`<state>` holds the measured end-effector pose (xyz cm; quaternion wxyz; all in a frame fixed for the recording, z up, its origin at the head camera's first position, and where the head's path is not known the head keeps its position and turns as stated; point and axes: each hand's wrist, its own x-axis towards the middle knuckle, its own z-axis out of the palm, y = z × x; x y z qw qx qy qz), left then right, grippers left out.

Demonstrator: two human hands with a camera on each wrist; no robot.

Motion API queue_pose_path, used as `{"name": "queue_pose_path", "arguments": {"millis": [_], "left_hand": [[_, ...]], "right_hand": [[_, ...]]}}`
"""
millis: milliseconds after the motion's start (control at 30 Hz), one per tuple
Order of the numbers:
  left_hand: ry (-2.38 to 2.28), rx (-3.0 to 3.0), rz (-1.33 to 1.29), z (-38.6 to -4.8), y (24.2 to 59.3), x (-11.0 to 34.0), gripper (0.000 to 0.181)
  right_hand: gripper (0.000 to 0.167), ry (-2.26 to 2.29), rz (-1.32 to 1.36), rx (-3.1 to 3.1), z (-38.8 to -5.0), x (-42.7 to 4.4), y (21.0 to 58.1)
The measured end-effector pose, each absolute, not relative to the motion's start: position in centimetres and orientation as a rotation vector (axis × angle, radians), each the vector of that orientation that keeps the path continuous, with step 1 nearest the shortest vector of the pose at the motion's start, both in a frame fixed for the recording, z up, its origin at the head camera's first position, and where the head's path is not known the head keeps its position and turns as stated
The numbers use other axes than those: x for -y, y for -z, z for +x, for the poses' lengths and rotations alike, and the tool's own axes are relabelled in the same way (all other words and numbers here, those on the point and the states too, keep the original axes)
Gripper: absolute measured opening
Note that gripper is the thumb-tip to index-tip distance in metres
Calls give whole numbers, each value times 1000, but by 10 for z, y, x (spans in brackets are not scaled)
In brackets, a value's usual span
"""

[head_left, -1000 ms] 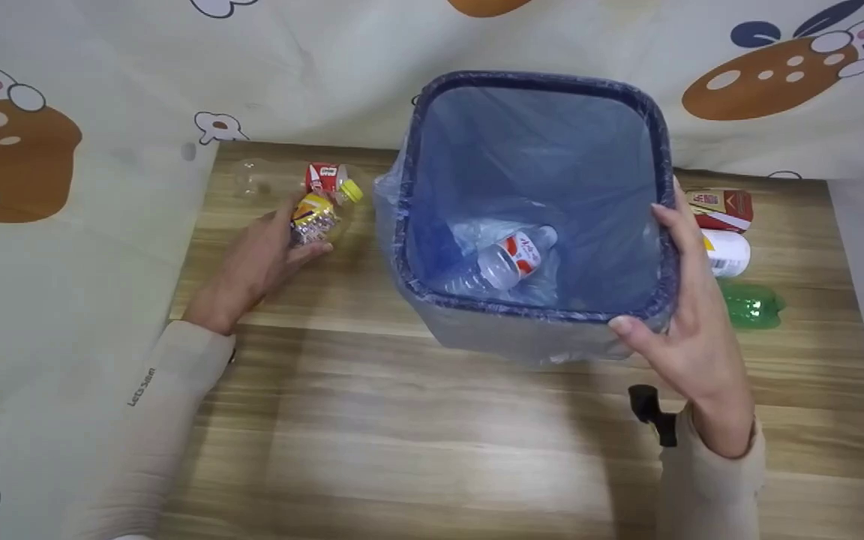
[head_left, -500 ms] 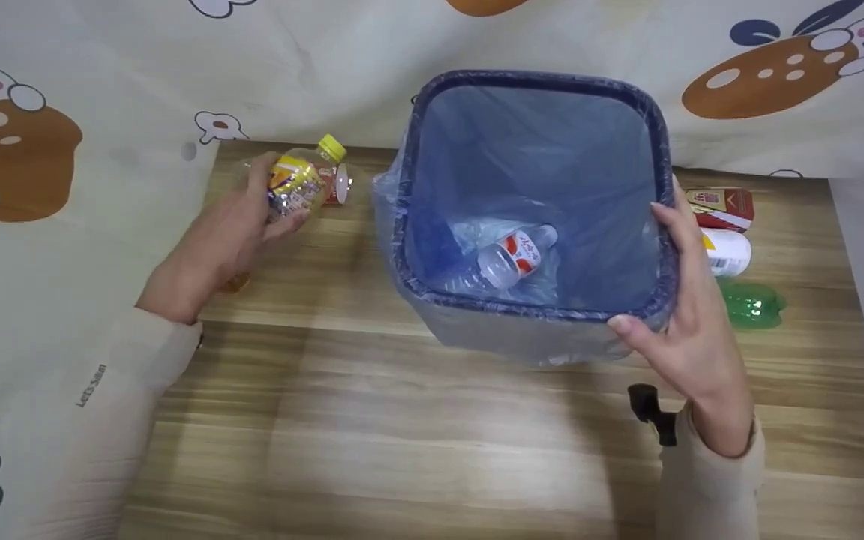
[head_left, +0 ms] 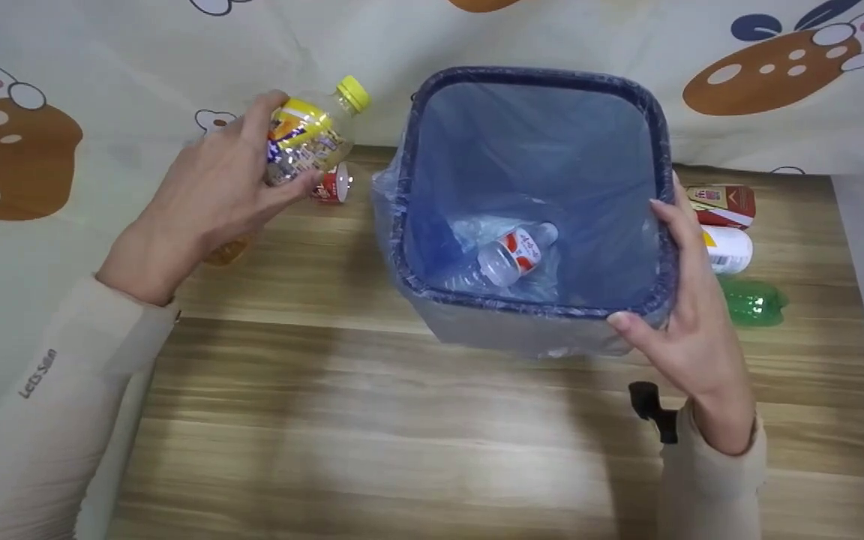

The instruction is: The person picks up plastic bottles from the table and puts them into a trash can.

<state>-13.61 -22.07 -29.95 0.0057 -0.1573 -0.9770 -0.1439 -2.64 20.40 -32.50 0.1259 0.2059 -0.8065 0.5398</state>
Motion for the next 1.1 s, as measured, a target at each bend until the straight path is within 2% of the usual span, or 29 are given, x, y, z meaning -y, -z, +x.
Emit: {"name": "queue_pose_path", "arguments": {"millis": [500,800,1100], "left_hand": [[399,2991,-561,-142,234,174,85],[328,2999,-650,-151,220,140,91],[330,3006,-805,-149,213,101,88]], "right_hand": [[85,-1640,598,2320,-29,-209,326],[84,-1638,572,2345,-27,-207,322],[87,-1658,533,2374,-31,-211,331]]}}
